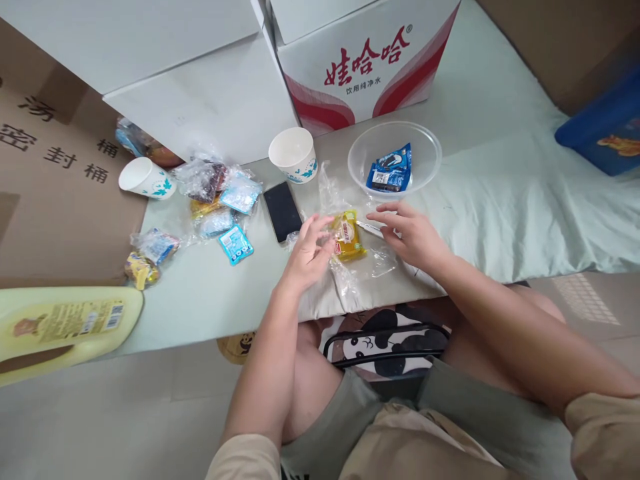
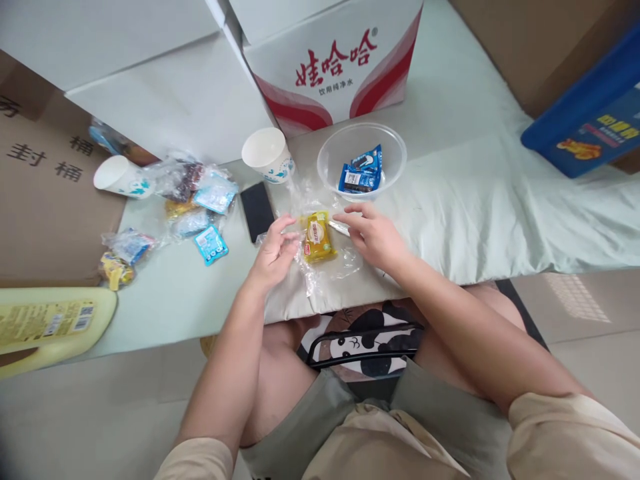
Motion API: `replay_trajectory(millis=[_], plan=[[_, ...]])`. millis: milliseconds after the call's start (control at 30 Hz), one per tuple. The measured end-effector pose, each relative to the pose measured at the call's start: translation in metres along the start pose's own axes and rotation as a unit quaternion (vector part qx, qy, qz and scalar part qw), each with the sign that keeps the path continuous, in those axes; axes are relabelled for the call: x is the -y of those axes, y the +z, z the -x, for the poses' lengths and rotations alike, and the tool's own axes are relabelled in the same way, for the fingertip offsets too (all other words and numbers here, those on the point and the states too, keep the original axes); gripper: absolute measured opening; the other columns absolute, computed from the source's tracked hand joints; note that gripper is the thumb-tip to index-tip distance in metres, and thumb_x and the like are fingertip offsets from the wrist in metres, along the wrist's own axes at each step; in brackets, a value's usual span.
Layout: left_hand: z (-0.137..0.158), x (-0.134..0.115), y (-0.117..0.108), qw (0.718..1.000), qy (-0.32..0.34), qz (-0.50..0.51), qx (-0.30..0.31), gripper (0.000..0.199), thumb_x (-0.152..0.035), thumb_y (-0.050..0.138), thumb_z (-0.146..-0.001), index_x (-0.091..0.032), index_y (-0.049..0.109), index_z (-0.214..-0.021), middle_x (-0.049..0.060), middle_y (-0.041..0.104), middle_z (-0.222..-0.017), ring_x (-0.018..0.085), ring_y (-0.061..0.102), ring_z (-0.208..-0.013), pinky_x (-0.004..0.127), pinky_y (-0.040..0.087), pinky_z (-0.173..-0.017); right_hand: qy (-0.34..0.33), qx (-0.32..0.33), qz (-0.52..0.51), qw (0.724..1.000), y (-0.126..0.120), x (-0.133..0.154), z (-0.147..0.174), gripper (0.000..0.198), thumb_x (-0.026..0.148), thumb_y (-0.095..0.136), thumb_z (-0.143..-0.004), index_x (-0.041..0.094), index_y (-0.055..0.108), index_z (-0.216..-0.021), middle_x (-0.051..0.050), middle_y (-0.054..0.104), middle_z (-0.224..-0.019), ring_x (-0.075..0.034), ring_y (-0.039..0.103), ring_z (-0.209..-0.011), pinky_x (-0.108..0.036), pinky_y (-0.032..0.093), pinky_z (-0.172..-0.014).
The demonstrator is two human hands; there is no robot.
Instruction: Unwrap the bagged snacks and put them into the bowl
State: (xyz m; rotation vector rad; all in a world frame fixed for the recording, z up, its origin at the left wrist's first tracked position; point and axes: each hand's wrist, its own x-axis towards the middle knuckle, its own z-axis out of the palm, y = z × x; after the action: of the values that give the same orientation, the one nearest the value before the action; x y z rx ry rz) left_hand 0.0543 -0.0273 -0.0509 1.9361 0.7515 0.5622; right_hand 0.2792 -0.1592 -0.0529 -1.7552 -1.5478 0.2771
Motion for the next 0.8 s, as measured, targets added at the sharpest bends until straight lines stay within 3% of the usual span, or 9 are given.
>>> replay_trajectory(millis=[133, 267, 367, 467, 533, 633, 733, 800], plan=[[0.003, -0.014, 0.003, 0.999, 0.020, -0.023, 0.026, 0.059, -0.063, 0.063, -0.088, -0.038, 0.058, -0.141, 0.008, 0.031, -0.167, 0.037, 0.044, -0.144, 0.051, 0.049, -0.109, -0.012, -0.002, -0.012, 1.000, 0.002, 0.000, 0.000, 0.042, 0.016, 0.045, -0.096, 0.029, 0.076, -0.122, -0.010, 0.068, -0.131, -0.026, 0.068, -0.113, -0.046, 0.057, -0.096], [0.002, -0.033, 0.014, 0.989, 0.098, -0.106, 0.028, 0.052, -0.064, 0.056, -0.092, -0.031, 0.070, -0.130, 0.006, 0.021, -0.171, 0.041, 0.011, -0.159, 0.060, 0.025, -0.124, -0.022, -0.005, -0.016, 1.000, 0.005, 0.001, 0.001, 0.042, 0.015, 0.046, -0.095, 0.029, 0.076, -0.121, -0.010, 0.065, -0.137, -0.022, 0.071, -0.096, -0.045, 0.058, -0.090], [-0.001, -0.041, 0.025, 0.978, 0.148, -0.144, 0.023, 0.040, -0.056, 0.056, -0.093, -0.028, 0.077, -0.113, 0.007, 0.041, -0.162, 0.038, 0.018, -0.158, 0.060, 0.018, -0.126, -0.019, -0.004, -0.019, 1.000, 0.007, 0.001, 0.001, 0.042, 0.016, 0.046, -0.095, 0.028, 0.076, -0.121, -0.010, 0.065, -0.137, -0.020, 0.070, -0.086, -0.045, 0.058, -0.089], [-0.004, -0.041, 0.026, 0.971, 0.172, -0.163, 0.021, 0.030, -0.041, 0.053, -0.094, -0.025, 0.074, -0.082, 0.007, 0.074, -0.117, 0.032, 0.057, -0.134, 0.054, 0.024, -0.122, -0.016, -0.009, -0.015, 1.000, 0.007, 0.001, 0.000, 0.041, 0.017, 0.046, -0.096, 0.028, 0.075, -0.122, -0.010, 0.066, -0.134, -0.022, 0.071, -0.092, -0.046, 0.057, -0.093], [-0.005, -0.038, 0.019, 0.970, 0.165, -0.176, 0.014, 0.032, -0.035, 0.051, -0.093, -0.024, 0.067, -0.068, 0.004, 0.074, -0.081, 0.025, 0.071, -0.095, 0.050, 0.032, -0.115, -0.016, -0.017, -0.011, 1.000, 0.006, 0.001, 0.000, 0.040, 0.017, 0.045, -0.096, 0.027, 0.075, -0.121, -0.011, 0.067, -0.131, -0.024, 0.070, -0.101, -0.047, 0.056, -0.097], [-0.005, -0.031, 0.007, 0.974, 0.106, -0.202, -0.011, 0.023, -0.034, 0.054, -0.090, -0.025, 0.067, -0.074, -0.003, 0.059, -0.054, 0.017, 0.057, -0.056, 0.044, 0.040, -0.101, -0.013, -0.023, -0.005, 1.000, 0.004, 0.000, -0.001, 0.040, 0.017, 0.045, -0.095, 0.026, 0.076, -0.120, -0.012, 0.067, -0.129, -0.026, 0.069, -0.108, -0.046, 0.057, -0.096], [-0.004, -0.029, -0.001, 0.969, 0.019, -0.244, -0.040, 0.017, -0.039, 0.062, -0.086, -0.026, 0.072, -0.088, -0.007, 0.043, -0.046, 0.017, 0.051, -0.052, 0.042, 0.041, -0.096, -0.012, -0.025, 0.001, 1.000, 0.002, -0.001, -0.003, 0.040, 0.015, 0.045, -0.095, 0.026, 0.076, -0.119, -0.012, 0.068, -0.130, -0.025, 0.070, -0.106, -0.045, 0.058, -0.093], [-0.001, -0.031, -0.004, 0.957, -0.027, -0.286, -0.037, 0.024, -0.043, 0.069, -0.083, -0.026, 0.073, -0.098, -0.006, 0.046, -0.050, 0.019, 0.056, -0.059, 0.043, 0.040, -0.098, -0.010, -0.024, 0.004, 1.000, 0.002, -0.001, -0.004, 0.041, 0.014, 0.046, -0.095, 0.026, 0.076, -0.120, -0.011, 0.068, -0.131, -0.025, 0.071, -0.106, -0.044, 0.059, -0.092]])
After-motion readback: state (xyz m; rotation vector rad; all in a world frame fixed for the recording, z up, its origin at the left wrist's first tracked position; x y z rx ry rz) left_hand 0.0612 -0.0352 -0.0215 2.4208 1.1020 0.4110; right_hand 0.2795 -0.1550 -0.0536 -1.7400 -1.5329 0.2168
